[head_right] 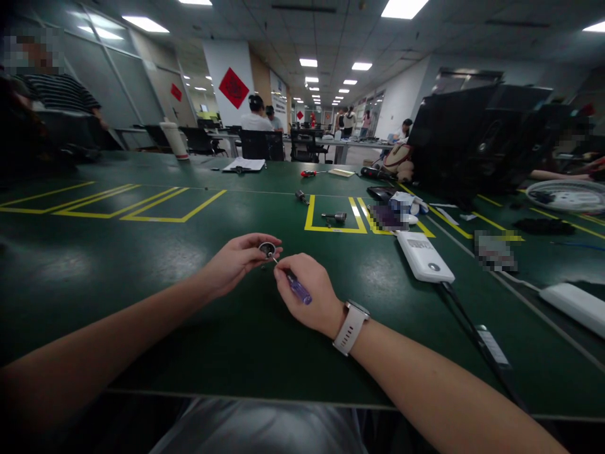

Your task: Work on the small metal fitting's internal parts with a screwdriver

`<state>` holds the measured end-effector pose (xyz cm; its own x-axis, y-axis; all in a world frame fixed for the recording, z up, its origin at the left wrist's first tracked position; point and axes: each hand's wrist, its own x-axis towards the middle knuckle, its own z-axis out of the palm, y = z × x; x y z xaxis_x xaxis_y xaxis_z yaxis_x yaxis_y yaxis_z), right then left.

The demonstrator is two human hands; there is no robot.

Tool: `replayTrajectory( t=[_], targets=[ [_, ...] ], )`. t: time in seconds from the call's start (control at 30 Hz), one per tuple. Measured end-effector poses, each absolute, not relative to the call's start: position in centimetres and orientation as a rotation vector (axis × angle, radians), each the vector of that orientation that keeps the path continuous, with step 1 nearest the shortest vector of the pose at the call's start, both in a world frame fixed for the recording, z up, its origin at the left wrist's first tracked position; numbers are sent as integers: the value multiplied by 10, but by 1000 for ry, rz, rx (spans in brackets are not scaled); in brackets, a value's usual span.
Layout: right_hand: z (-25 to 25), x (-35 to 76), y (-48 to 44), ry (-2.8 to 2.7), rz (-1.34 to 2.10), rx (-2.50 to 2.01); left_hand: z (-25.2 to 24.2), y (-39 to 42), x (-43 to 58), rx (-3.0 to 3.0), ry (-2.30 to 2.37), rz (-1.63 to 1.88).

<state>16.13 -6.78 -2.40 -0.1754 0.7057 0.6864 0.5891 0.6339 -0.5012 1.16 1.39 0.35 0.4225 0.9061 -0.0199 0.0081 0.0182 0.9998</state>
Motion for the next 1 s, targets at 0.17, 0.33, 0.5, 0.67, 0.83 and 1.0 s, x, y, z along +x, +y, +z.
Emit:
replayTrajectory(
  t=[0.17,0.33,0.5,0.67,0.83,1.0],
  targets=[
    [-28,162,-63,-1870,91,-1027,3,6,13,1400,864,869],
    [-31,161,-61,-1892,20,-1015,-1,7,12,1424,818,907],
    [-30,160,-63,-1935,14,-998,-4,8,13,1434,835,930],
    [-27,160,-65,-1948,2,-1011,-3,8,13,1408,843,950],
    [-24,158,-66,-1987,-6,-1059,-4,8,13,1413,838,948],
    [-20,155,-69,-2073,-107,-1104,-7,10,11,1450,826,942]
  ],
)
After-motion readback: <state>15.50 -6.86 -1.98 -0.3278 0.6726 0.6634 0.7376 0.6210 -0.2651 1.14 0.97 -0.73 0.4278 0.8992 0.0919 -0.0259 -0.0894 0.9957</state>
